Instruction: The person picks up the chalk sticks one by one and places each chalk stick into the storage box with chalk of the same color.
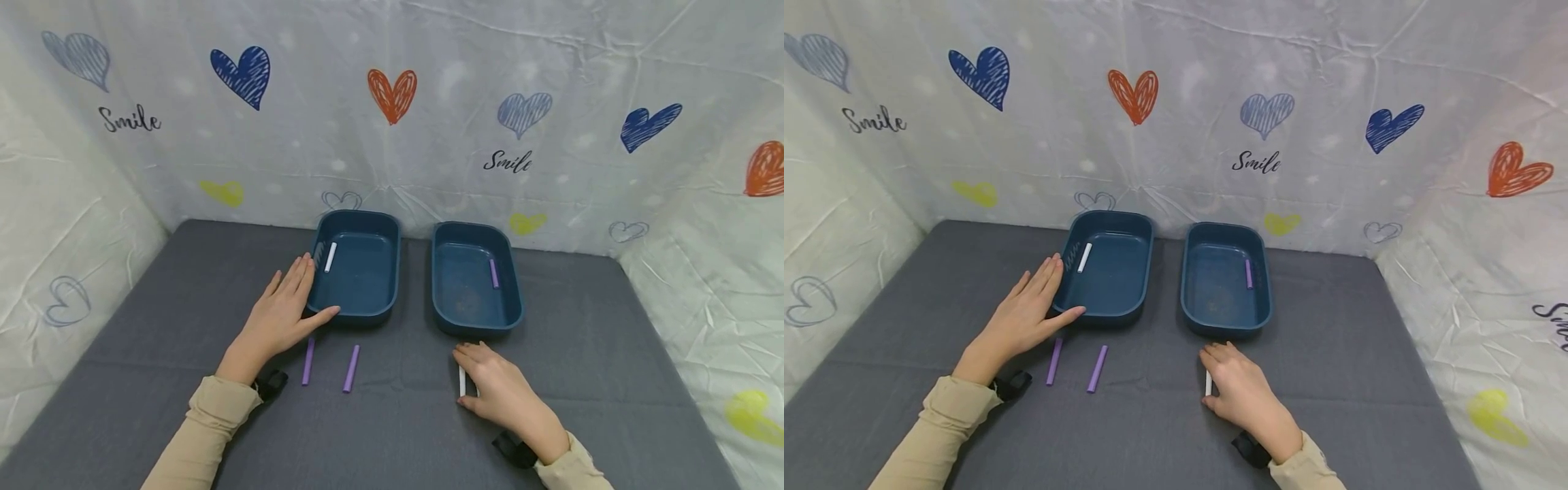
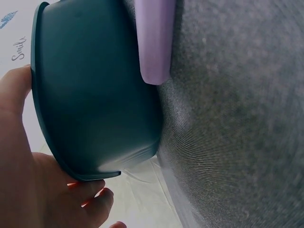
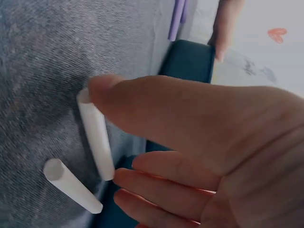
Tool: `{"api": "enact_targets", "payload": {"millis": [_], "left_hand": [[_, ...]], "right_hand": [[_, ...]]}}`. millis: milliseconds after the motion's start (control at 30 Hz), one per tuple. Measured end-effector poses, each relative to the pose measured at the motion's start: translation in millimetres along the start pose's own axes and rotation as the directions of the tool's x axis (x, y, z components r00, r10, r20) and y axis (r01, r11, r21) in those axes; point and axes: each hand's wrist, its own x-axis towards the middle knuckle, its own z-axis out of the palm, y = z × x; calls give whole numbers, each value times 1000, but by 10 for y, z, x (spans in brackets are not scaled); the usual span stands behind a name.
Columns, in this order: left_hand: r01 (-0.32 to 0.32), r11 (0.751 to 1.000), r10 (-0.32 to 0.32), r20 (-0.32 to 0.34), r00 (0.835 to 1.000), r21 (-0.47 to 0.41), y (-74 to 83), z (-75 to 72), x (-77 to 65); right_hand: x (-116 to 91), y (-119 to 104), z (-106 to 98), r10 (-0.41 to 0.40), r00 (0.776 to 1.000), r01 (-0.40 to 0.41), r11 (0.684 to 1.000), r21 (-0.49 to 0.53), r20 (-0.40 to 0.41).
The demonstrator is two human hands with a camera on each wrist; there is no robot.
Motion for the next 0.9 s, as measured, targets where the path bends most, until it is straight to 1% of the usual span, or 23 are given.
{"api": "enact_targets", "payload": {"millis": [200, 333, 467, 567, 700, 900], "left_hand": [[-1, 1000, 1, -4, 1000, -6, 10, -10, 0], [-3, 1000, 3, -5, 1000, -5, 11, -5, 6], [-4, 1000, 4, -9, 1000, 3, 7, 2, 8], [1, 1000, -1, 4, 1000, 1, 10, 4, 11], [5, 1000, -5, 15, 1000, -4, 26, -6, 10], [-33, 999, 33, 15, 999, 2, 49, -19, 9]], "right_hand": [[23, -25, 13, 17, 999, -17, 1000, 1, 35], [31, -32, 0, 24, 999, -23, 1000, -4, 44], [53, -45, -4, 30, 999, -29, 999, -12, 36], [80, -60, 1, 26, 999, -25, 1000, -14, 30], [127, -91, 7, 4, 1000, -4, 1000, -15, 19], [205, -162, -8, -10, 1000, 10, 1000, -12, -4]]}}
